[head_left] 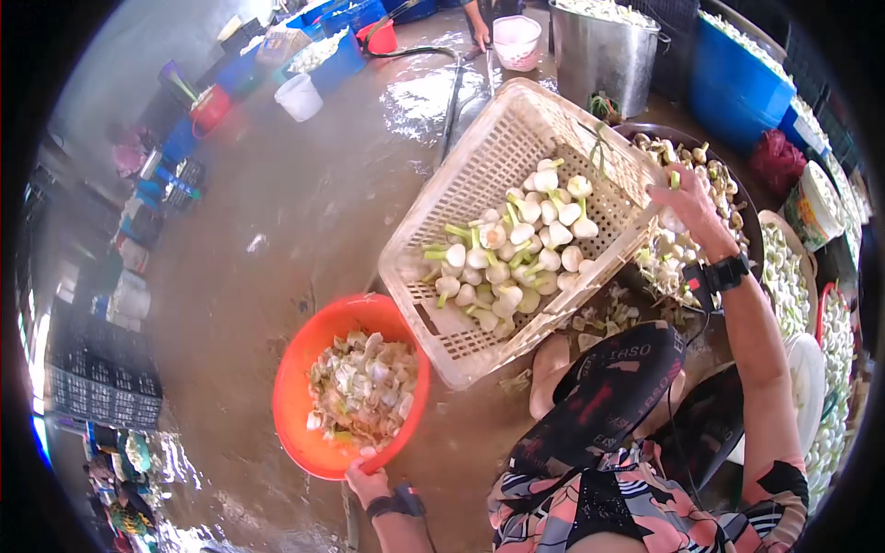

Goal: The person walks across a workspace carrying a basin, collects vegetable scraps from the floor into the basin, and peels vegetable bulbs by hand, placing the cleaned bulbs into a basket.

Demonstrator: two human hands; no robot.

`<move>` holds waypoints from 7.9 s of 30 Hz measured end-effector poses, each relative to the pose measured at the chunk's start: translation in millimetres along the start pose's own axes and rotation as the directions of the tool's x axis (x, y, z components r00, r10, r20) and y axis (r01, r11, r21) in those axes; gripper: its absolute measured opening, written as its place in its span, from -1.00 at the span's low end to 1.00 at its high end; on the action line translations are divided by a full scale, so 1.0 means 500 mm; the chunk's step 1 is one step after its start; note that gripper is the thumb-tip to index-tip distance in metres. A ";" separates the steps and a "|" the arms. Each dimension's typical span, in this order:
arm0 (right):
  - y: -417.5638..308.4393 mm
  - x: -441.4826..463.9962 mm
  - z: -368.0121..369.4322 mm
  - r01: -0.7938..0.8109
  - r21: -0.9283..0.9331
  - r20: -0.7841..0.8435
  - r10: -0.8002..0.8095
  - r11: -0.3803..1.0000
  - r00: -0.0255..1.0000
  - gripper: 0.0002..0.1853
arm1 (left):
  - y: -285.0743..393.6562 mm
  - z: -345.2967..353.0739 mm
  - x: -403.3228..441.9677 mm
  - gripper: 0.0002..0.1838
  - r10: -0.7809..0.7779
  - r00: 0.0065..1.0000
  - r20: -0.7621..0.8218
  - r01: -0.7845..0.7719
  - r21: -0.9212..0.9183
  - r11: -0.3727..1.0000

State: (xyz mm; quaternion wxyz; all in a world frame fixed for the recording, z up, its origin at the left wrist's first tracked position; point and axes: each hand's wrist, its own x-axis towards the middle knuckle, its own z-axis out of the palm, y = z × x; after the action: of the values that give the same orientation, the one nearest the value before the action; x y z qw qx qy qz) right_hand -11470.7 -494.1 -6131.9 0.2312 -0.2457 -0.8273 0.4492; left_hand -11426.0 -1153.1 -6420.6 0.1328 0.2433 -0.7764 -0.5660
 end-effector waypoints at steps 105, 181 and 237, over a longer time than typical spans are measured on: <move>0.133 -0.088 -0.038 0.157 -0.160 0.072 -0.147 0.975 0.986 -0.72 | 0.658 0.864 -0.528 -0.79 0.394 0.287 0.873 -0.060 -0.394 0.917; 0.636 0.210 -0.105 -0.262 -0.170 -0.022 0.262 0.950 0.965 -0.64 | 0.532 1.037 -0.507 -0.73 -0.155 -0.007 0.988 0.215 0.153 0.964; 0.197 -0.099 -0.201 0.082 -0.381 -0.078 -0.120 0.921 0.990 -0.03 | 0.726 1.030 -0.667 -0.69 0.163 0.167 0.972 0.554 -0.230 0.800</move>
State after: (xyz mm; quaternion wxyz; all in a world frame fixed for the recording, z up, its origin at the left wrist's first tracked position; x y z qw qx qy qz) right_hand -11352.3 -414.6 -6175.1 0.2436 -0.2644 -0.8972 0.2566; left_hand -11474.3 -470.3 -6221.9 -0.4041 -0.1153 -0.4398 -0.7937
